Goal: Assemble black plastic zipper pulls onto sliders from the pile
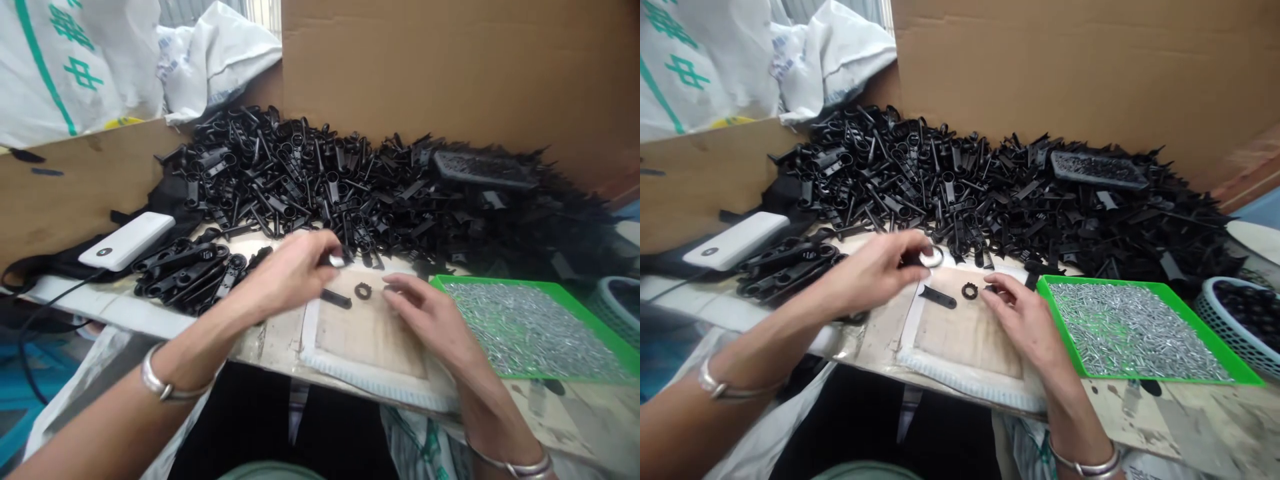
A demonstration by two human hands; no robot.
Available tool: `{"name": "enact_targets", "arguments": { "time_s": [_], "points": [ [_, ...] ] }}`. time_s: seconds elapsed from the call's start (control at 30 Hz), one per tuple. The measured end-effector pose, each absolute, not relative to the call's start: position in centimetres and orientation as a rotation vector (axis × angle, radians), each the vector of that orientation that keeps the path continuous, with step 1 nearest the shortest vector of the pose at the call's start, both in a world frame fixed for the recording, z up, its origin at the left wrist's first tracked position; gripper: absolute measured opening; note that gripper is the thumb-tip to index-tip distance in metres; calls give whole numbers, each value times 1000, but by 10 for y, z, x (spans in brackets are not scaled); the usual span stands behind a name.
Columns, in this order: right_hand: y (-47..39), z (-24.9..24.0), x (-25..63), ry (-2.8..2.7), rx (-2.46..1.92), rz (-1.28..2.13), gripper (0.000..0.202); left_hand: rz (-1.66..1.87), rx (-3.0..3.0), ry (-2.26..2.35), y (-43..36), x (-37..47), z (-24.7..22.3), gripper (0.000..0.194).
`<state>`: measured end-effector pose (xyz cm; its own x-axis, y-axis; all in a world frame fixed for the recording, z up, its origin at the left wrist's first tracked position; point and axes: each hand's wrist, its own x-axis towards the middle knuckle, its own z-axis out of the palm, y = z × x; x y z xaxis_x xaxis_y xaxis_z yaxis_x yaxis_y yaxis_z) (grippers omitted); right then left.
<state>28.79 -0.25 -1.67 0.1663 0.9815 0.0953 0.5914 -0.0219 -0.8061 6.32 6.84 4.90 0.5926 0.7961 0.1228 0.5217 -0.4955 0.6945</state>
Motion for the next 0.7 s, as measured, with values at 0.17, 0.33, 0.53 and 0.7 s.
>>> {"name": "enact_targets", "arguments": {
  "time_s": [0.17,0.33,0.53,0.7],
  "points": [
    [-11,-15,286,-965,-1364,1116,35,528,1155,773,26,86,-4,9],
    [-23,-8,277,-938,-1295,1196,36,743,1072,952,28,78,-17,15],
    [-24,-2,244,-1369,-1401,821,35,778,779,692,8,62,-5,27],
    [-25,-6,226,-1797,-1320,308,26,779,749,602,4,62,-8,36]
  ]
}}
